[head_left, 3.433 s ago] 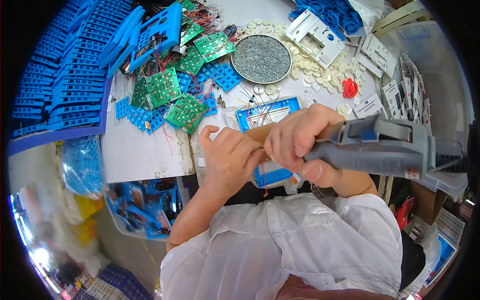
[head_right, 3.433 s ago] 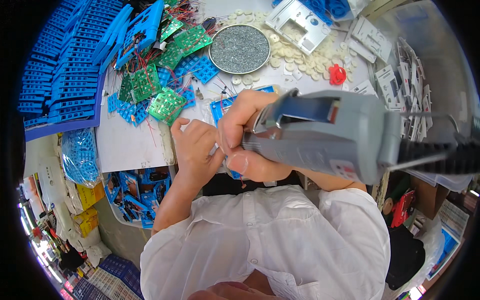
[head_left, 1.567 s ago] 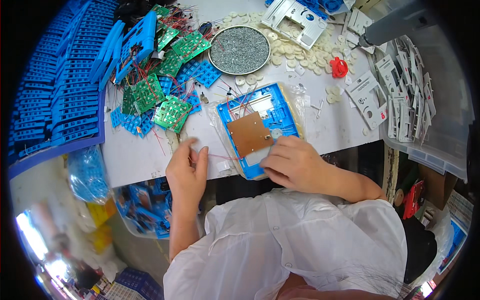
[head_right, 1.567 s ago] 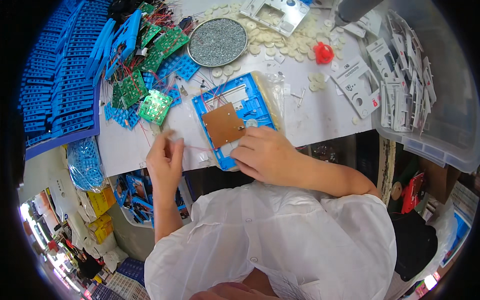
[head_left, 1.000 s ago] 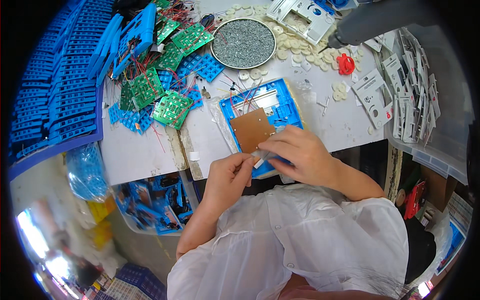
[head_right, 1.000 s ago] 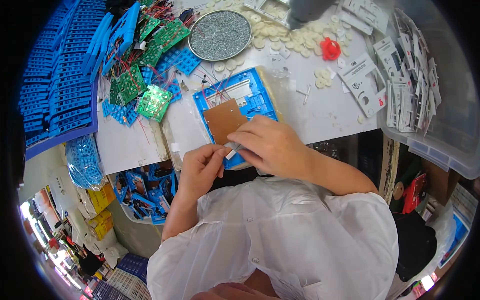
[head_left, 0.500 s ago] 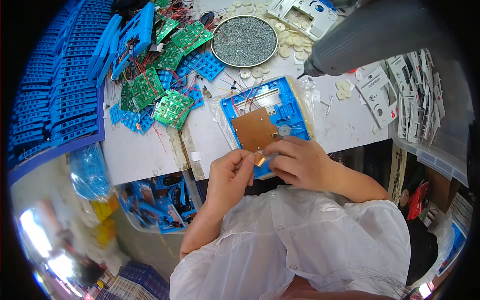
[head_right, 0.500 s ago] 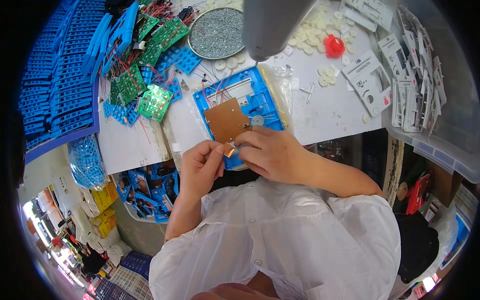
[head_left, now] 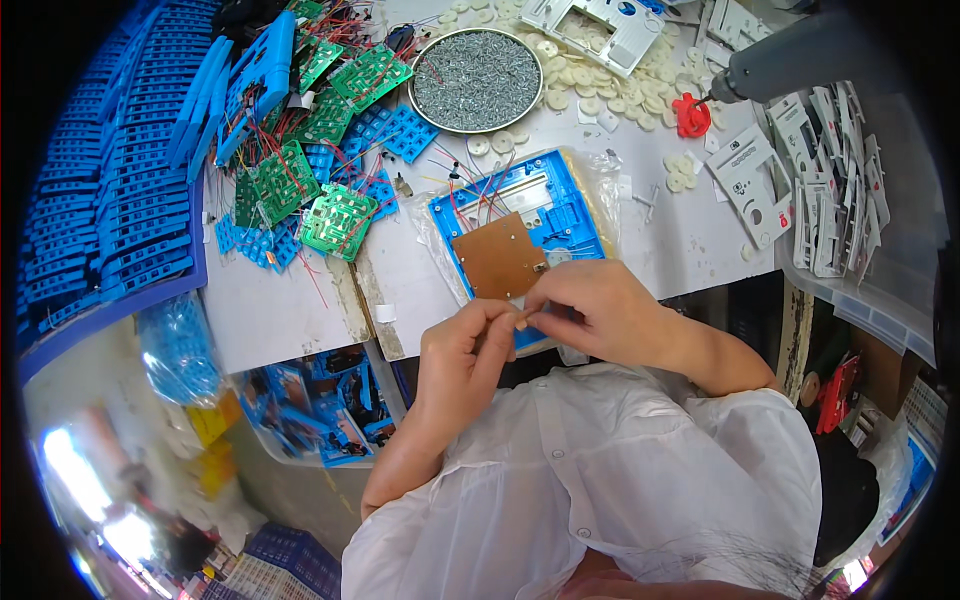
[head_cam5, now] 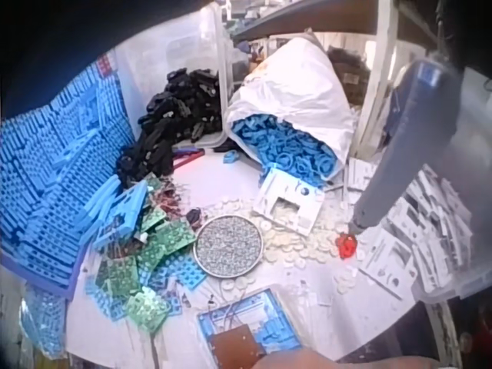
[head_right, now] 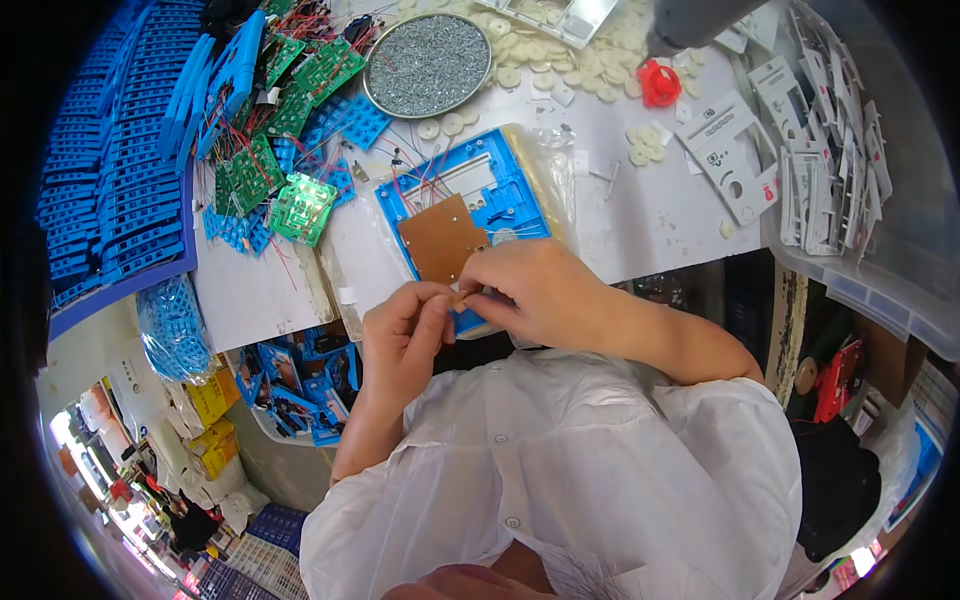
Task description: Assemble electronic components into a blue plastic casing using a glue gun.
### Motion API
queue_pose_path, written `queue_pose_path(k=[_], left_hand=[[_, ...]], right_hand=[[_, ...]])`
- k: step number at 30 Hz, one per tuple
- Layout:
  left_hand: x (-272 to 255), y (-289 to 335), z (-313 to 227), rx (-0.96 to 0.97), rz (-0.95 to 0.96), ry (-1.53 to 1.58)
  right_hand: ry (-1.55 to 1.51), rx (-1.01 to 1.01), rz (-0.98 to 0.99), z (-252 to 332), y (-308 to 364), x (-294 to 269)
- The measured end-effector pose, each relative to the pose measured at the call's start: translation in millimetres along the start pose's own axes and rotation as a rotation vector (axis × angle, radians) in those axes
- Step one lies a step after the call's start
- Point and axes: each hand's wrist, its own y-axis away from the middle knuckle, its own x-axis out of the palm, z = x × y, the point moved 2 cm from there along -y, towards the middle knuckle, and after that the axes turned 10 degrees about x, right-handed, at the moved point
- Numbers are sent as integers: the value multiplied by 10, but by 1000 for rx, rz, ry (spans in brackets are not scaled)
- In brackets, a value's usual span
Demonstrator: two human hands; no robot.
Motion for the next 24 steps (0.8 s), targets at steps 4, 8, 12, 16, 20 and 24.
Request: queue_pose_path(k=[4,8,12,16,20,24], left_hand=[[10,-4,-33,27,8,-90],[72,-18,29,123,-48,-179],[82,-31,42,83,-47,-141],[101,-47,36,64,-58,-93],[103,-38,64,51,-69,-56],[102,-63,1,143,-55,-149]], right_hand=[[-161,213,51,23,-28,-54],[-245,231,38,-6,-40,-50],[-257,252,47,-2,-45,-69],[-226,190,73,-55,-30,-54],[-219,186,82,-33,-43,-73],[-237,214,113,-39,-47,-73]])
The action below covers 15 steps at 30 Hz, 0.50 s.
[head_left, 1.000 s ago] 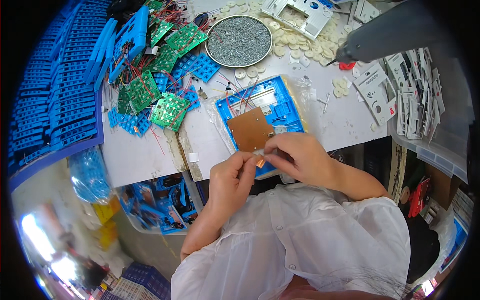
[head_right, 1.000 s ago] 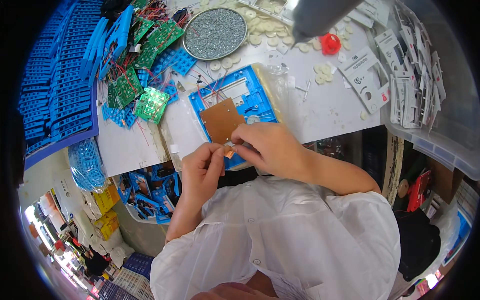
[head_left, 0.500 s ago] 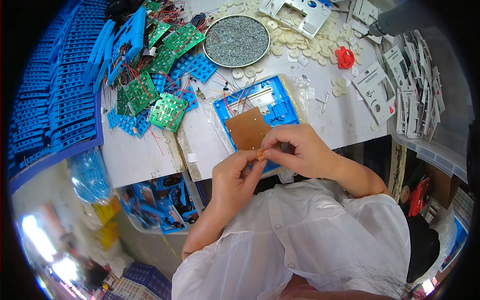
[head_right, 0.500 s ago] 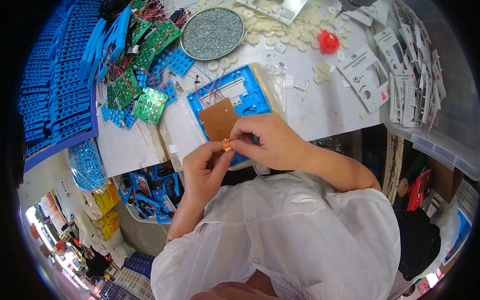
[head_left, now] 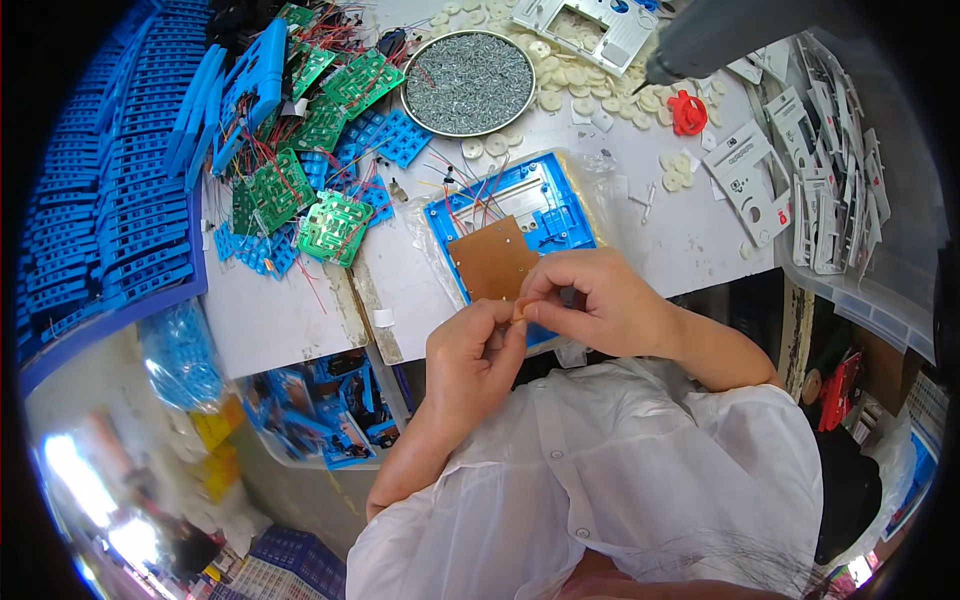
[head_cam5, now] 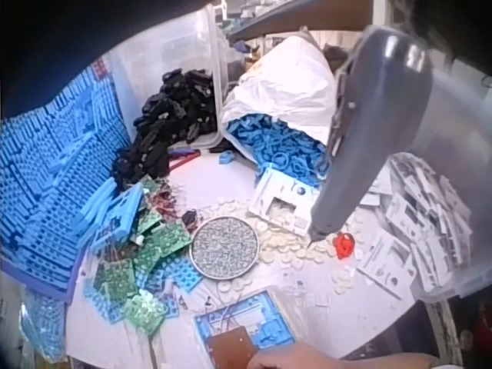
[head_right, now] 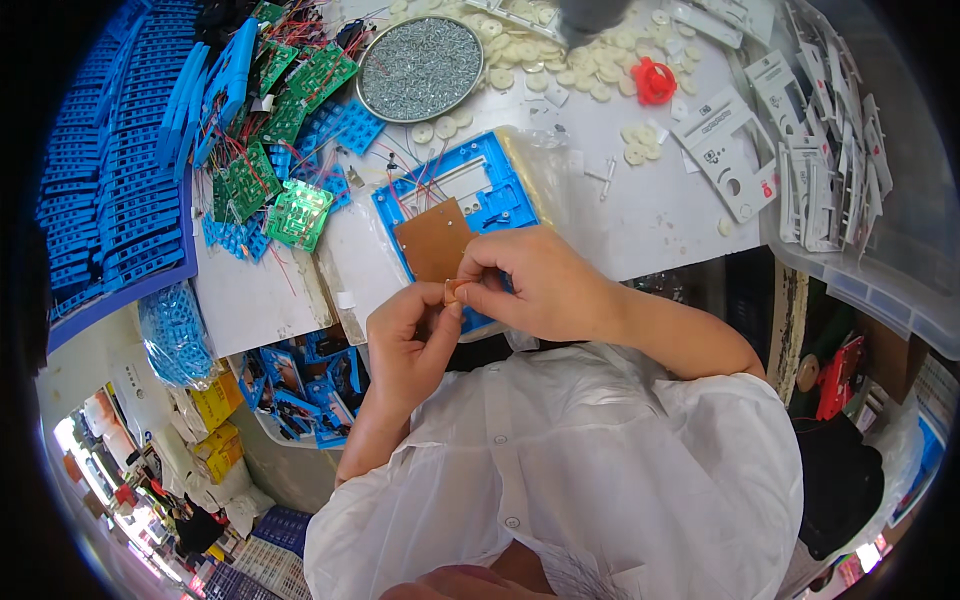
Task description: Assemble electronic components into a blue plastic casing using a glue gun.
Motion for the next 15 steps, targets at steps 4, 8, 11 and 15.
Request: queue_pose_path(k=[4,8,11,15], left_hand=[[-7,-24,-26,19,18,-29],[-31,3,23,0,36,-29],[-50,-24,-86,-58,48,-32],[-23,38,16,-100,-18,43]], right_hand=[[-38,-18,18,-17,-4,-2],[-12,16,-2,18,-8,-27],[-1,1,-16,0,-9,-34],[22,-12,-26,21,-12,-32]])
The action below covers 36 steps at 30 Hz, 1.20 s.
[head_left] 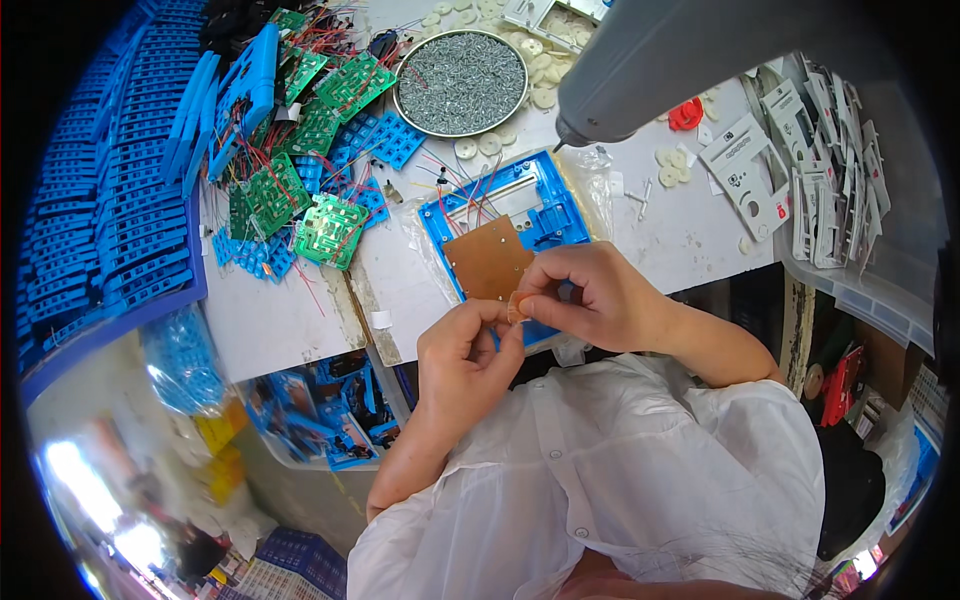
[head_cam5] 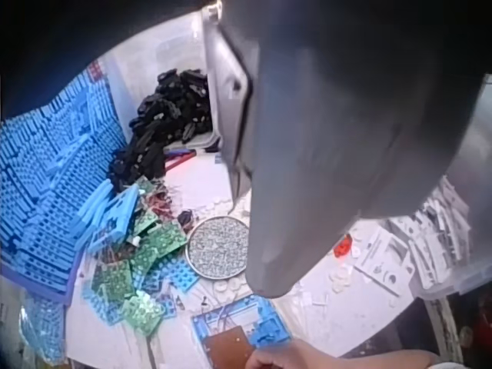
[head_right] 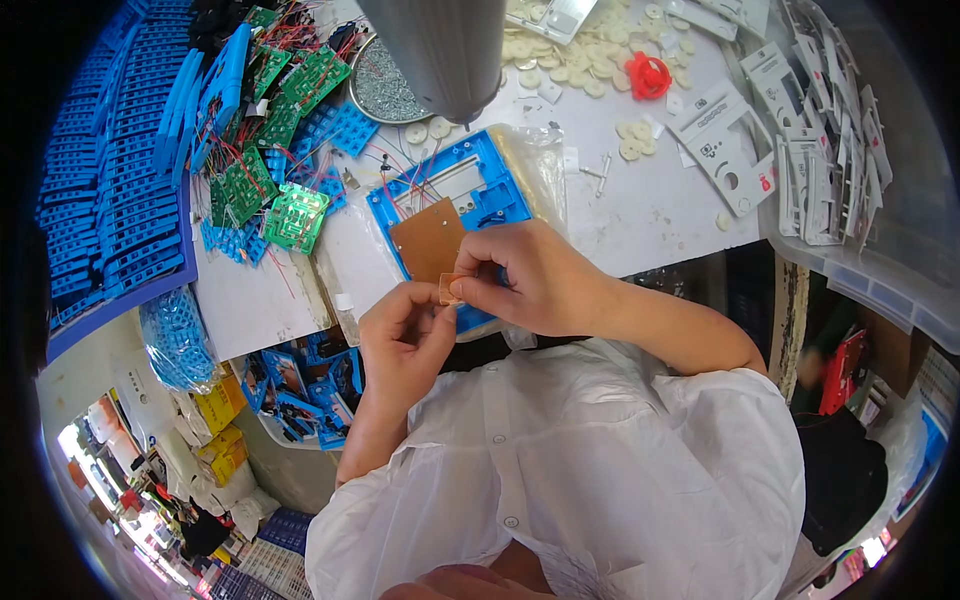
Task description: Assemble electronic components into a blue plastic casing using a glue gun.
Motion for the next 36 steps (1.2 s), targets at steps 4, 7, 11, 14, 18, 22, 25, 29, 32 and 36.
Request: queue_pose_path(k=[4,7,11,14,18,22,25,29,32,36], left_hand=[[22,-2,45,-2,7,8],[56,6,70,-11,-10,34],[73,17,80,-25,-34,51],[82,16,73,-8,-39,22],[67,-5,19,25,-47,-28],[69,-19,-27,76,-72,-45],[96,-18,-20,111,-87,-38],[92,-36,-69,139,-45,-121],[89,-53,-140,175,-24,-191],[86,-61,-143,133,-9,-177]], right_hand=[[-28,38,5,14,1,-4],[-54,14,13,-18,1,4],[-54,53,7,-21,-5,14],[-37,43,3,-32,-12,23],[140,-150,-245,60,16,43],[465,-501,-293,32,96,80],[449,-526,-268,53,133,55],[532,-565,-269,43,139,56],[583,-565,-294,49,161,49],[564,-532,-389,30,179,103]])
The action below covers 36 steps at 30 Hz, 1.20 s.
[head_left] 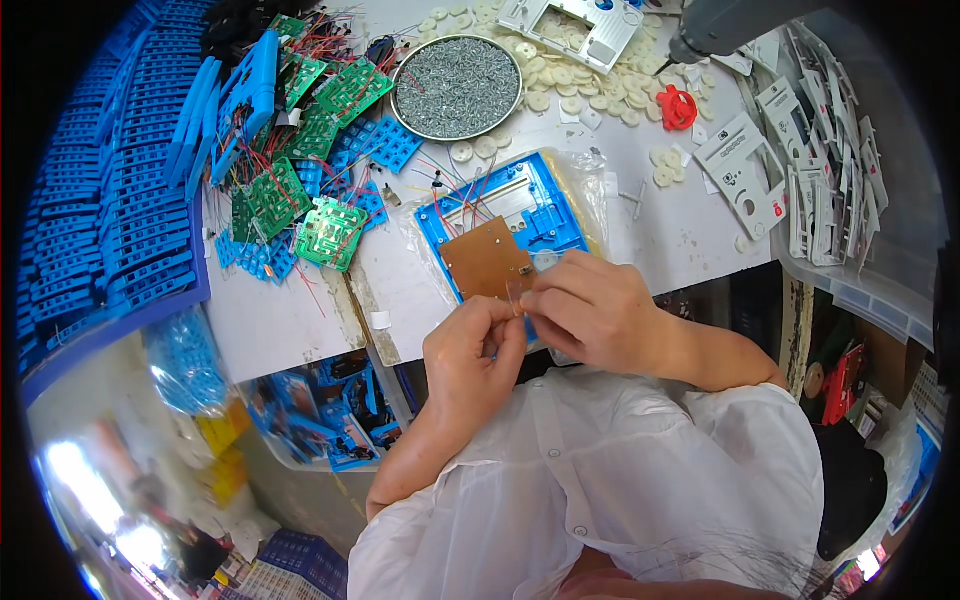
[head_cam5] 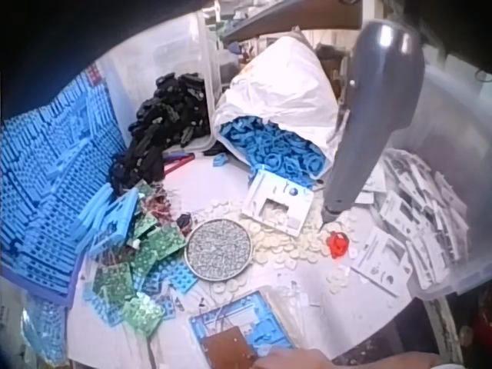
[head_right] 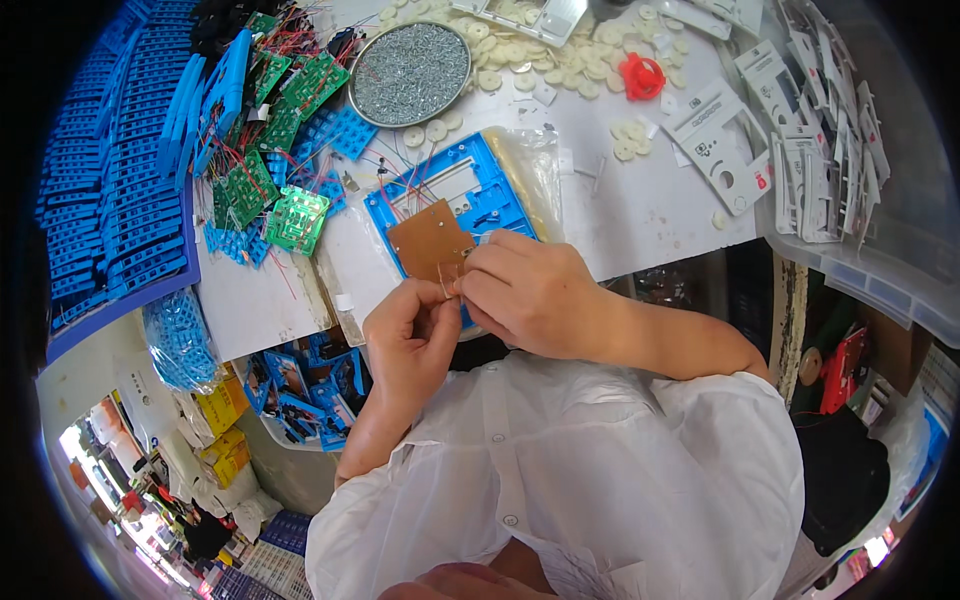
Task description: Assemble electronic components into a blue plastic casing using a glue gun.
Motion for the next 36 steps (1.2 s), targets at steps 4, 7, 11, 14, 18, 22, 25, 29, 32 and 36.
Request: queue_pose_path(k=[4,7,11,14,18,22,25,29,32,36], left_hand=[[-8,-35,-3,-26,2,48],[-41,-53,57,-95,47,95],[-68,-100,112,-321,82,458],[-122,-206,117,-442,153,662],[-274,-371,92,-577,319,692],[-343,-480,154,-635,549,601],[-365,-450,191,-673,574,626],[-339,-404,213,-653,538,642],[-313,-326,249,-583,524,622],[-290,-265,193,-485,470,560]], right_hand=[[-101,36,-35,-71,4,57],[-107,23,8,-104,-5,26],[-91,-42,131,-95,-29,-5],[-58,-103,157,-109,-25,0],[3,-208,158,-115,-35,-4],[81,-392,215,-165,-14,47],[58,-403,222,-184,-14,38],[41,-429,195,-208,-36,38],[40,-426,183,-204,-49,31],[52,-436,138,-227,-44,44]])
